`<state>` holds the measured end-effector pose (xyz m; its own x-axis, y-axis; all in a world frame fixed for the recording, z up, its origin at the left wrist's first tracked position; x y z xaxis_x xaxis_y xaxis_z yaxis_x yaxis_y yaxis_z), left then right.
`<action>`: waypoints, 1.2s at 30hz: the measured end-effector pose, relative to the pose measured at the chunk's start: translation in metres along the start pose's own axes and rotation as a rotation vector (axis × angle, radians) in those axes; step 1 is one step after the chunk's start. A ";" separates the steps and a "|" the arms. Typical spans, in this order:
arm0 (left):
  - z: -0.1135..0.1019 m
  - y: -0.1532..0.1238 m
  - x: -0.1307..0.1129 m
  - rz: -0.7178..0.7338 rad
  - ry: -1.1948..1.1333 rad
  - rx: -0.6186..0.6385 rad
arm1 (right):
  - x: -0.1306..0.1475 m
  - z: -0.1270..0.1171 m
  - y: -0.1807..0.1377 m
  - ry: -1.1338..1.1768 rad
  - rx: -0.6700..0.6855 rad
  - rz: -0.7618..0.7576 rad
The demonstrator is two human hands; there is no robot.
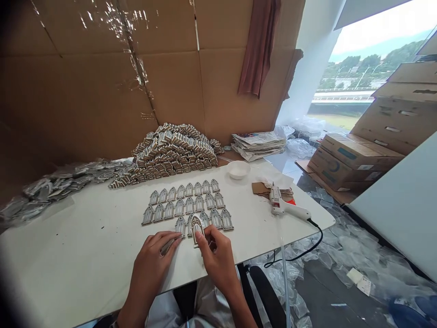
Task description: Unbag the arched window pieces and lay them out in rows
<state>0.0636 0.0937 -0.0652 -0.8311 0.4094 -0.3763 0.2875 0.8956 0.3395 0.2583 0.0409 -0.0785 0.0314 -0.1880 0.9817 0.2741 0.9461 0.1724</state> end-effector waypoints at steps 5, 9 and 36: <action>-0.005 -0.004 -0.009 -0.017 -0.095 -0.089 | 0.000 0.001 0.001 -0.020 -0.001 -0.004; -0.012 -0.020 -0.032 -0.039 -0.373 -0.084 | 0.002 0.003 0.002 -0.092 -0.012 -0.066; -0.016 -0.020 0.025 -0.386 -0.213 -0.146 | 0.005 0.014 -0.008 -0.275 0.240 -0.144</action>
<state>0.0295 0.0834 -0.0674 -0.7433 0.0914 -0.6627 -0.1063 0.9619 0.2518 0.2427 0.0361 -0.0740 -0.2590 -0.2766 0.9254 0.0229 0.9561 0.2922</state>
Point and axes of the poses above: each hand's wrist, its own y-axis towards the middle knuckle, its own z-axis out of the palm, x = y × z, the point moved 3 cm from there along y, towards the middle knuckle, and after that the axes turned 8 degrees about y, right-handed, at the moved point
